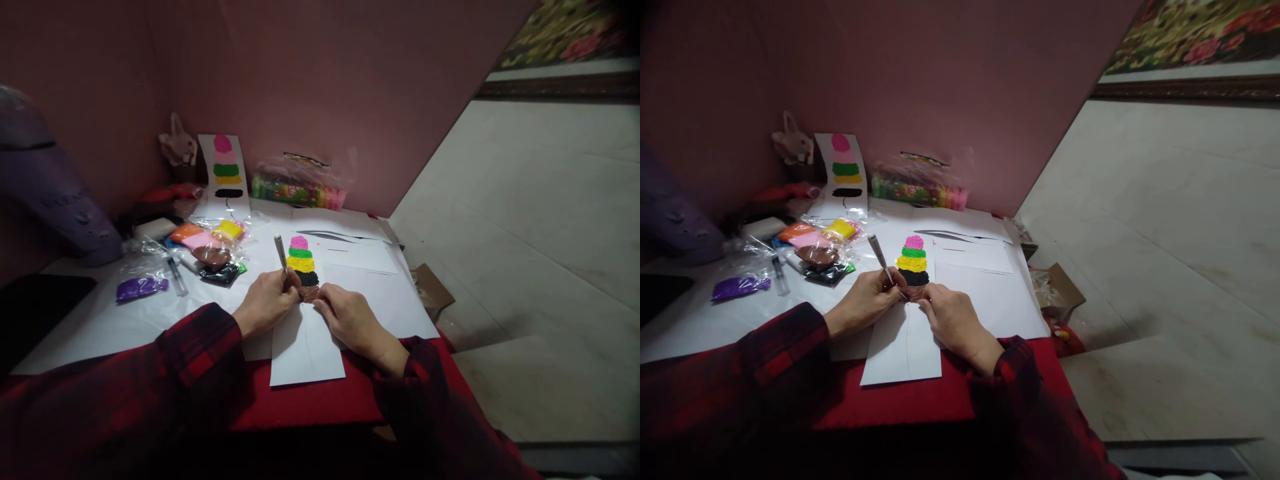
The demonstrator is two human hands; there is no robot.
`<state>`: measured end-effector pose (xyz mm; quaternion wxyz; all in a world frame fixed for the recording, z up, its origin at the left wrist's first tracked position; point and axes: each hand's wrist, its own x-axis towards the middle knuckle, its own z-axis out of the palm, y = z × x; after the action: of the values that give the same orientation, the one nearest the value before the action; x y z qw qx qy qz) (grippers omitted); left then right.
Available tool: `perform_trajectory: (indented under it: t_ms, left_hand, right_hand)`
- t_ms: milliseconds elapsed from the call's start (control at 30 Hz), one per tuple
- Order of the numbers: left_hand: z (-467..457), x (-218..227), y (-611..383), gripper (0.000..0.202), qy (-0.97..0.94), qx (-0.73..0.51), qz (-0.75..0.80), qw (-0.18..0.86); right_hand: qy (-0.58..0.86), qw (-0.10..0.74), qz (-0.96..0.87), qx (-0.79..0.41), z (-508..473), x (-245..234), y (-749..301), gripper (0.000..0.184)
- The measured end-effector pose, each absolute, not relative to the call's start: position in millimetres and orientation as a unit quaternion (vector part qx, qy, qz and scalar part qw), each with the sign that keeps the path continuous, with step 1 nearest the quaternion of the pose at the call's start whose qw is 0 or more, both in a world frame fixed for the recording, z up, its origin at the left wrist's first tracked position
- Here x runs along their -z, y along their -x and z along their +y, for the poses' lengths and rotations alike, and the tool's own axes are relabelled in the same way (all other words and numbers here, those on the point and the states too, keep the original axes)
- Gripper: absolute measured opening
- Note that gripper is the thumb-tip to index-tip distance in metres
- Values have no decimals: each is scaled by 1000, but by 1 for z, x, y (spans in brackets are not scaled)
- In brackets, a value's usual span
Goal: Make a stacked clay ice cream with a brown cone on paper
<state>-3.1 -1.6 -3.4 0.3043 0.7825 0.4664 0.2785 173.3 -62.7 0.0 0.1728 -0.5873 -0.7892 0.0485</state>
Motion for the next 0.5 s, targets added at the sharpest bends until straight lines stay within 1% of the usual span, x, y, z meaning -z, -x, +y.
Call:
perform_trajectory:
  t_ms: [500]
  left_hand:
    - [-1,3,3,19,-783,-281,463,307]
  right_hand:
    - [589,174,-788,-50,-62,0,-173,11]
